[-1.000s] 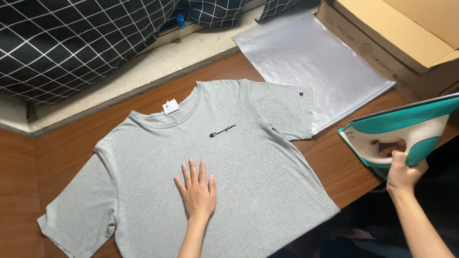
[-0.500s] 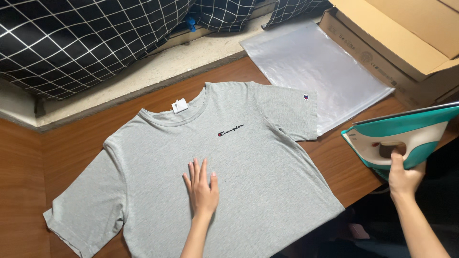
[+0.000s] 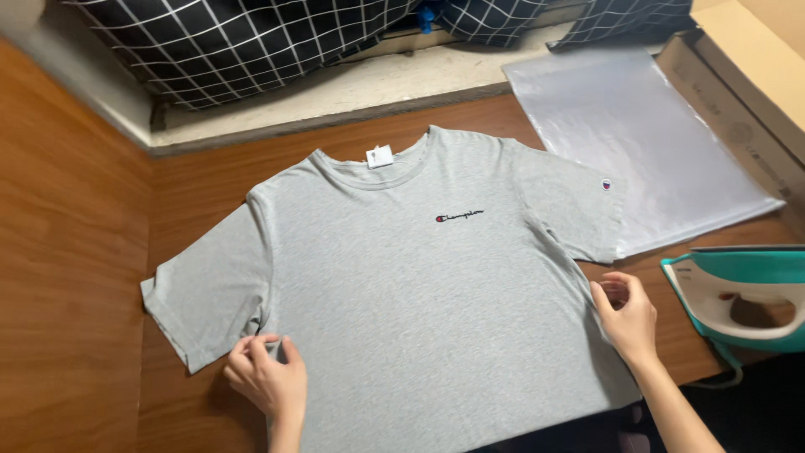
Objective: The person irons a gray t-shirt on a wooden table, then folds it neatly. The person places the folded t-shirt into a clear plastic bag and then into a cardboard box, closing the box at the end.
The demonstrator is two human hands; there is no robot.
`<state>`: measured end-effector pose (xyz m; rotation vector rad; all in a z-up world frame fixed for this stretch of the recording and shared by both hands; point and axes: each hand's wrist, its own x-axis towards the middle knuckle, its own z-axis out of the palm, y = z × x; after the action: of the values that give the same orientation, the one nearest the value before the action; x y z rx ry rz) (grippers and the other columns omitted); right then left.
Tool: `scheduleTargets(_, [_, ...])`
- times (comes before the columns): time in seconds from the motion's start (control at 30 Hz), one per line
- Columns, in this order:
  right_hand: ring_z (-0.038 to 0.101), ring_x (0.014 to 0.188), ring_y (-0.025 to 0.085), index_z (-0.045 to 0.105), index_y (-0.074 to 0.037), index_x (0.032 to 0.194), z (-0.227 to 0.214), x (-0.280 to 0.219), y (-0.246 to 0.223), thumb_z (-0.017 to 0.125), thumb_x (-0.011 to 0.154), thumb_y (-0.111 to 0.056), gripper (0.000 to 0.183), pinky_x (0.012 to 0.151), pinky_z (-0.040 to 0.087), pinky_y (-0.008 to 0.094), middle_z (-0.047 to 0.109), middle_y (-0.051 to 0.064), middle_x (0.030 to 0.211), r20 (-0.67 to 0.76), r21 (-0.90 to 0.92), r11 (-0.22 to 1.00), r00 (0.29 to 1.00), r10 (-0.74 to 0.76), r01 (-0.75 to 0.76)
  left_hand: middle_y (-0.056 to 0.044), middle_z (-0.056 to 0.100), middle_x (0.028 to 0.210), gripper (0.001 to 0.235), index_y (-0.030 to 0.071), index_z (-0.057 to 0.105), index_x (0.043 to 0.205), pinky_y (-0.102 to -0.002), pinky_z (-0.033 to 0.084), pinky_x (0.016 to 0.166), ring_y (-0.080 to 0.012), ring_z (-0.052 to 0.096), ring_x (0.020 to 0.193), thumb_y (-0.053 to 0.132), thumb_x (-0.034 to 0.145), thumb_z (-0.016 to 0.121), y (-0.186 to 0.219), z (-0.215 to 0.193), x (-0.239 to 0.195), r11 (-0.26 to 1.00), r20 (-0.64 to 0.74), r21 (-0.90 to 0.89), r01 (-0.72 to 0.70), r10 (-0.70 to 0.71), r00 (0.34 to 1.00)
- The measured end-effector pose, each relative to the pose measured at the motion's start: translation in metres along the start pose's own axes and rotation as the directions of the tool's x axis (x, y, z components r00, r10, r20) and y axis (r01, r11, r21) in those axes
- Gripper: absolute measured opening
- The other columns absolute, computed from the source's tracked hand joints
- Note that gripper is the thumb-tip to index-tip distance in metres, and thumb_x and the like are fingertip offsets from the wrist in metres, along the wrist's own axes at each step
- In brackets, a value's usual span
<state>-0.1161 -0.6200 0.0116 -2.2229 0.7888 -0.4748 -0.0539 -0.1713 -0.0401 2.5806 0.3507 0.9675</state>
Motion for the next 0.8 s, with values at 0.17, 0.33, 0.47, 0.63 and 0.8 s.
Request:
scheduleTargets(0.17, [0.054, 0.072, 0.018, 0.051, -0.007, 0.105, 0.018, 0.030, -0.014, 0.065, 0.074, -0.037, 0.046, 0.073, 0.039, 0.033, 0.057, 0.003, 0.076, 0.198, -0.158, 0.983, 0.972, 0.124, -0.093, -0.010, 0.052, 0.097, 0.037, 0.009, 0.050, 0.090, -0.047, 0.037, 0.073, -0.0349, 0.047, 0.091, 0.038, 0.073, 0.066, -0.023, -0.013, 0.006, 0.967, 0.176, 0.155, 0.201, -0.227, 0.958])
scheduleTargets(0.33, [0.054, 0.081, 0.021, 0.064, -0.004, 0.095, 0.022, 0.045, -0.021, 0.065, 0.071, -0.043, 0.045, 0.071, 0.038, 0.034, 0.059, 0.007, 0.081, 0.340, -0.325, 0.939, 0.913, 0.226, -0.111, -0.010, 0.064, 0.091, 0.050, 0.012, 0.048, 0.095, -0.046, 0.036, 0.078, -0.0315, 0.056, 0.092, 0.057, 0.074, 0.054, -0.034, -0.014, 0.024, 0.897, 0.448, 0.316, 0.309, -0.428, 0.785])
scheduleTargets(0.47, [0.041, 0.063, 0.015, 0.056, -0.009, 0.071, 0.022, 0.052, -0.012, 0.066, 0.074, -0.030, 0.024, 0.059, 0.031, 0.030, 0.046, 0.001, 0.065, 0.336, -0.160, 0.985, 0.934, 0.119, -0.067, -0.003, 0.063, 0.086, 0.031, 0.015, 0.057, 0.077, -0.041, 0.043, 0.068, -0.0261, 0.057, 0.087, 0.046, 0.078, 0.055, -0.026, -0.024, 0.040, 0.896, 0.602, 0.276, 0.347, -0.443, 0.665])
scheduleTargets(0.63, [0.033, 0.046, 0.011, 0.050, -0.008, 0.076, 0.023, 0.062, -0.010, 0.060, 0.080, -0.022, 0.017, 0.040, 0.024, 0.028, 0.041, 0.002, 0.056, 0.435, 0.068, 0.948, 0.865, 0.252, -0.310, -0.004, 0.064, 0.073, 0.030, 0.011, 0.058, 0.075, -0.037, 0.043, 0.064, -0.0241, 0.059, 0.074, 0.040, 0.079, 0.053, -0.014, -0.036, 0.059, 0.788, 0.673, 0.187, 0.586, -0.537, 0.508])
scheduleTargets(0.8, [0.042, 0.119, 0.016, 0.064, -0.001, 0.106, 0.008, 0.057, -0.058, 0.060, 0.072, -0.038, 0.051, 0.093, 0.028, 0.028, 0.049, 0.007, 0.130, 0.568, -0.135, 0.879, 0.691, 0.447, -0.458, 0.003, 0.024, 0.050, 0.031, 0.008, 0.053, 0.064, -0.026, 0.017, 0.039, -0.0099, 0.022, 0.043, 0.035, 0.076, 0.065, -0.023, -0.027, 0.060, 0.582, 0.813, 0.007, 0.813, -0.477, 0.334])
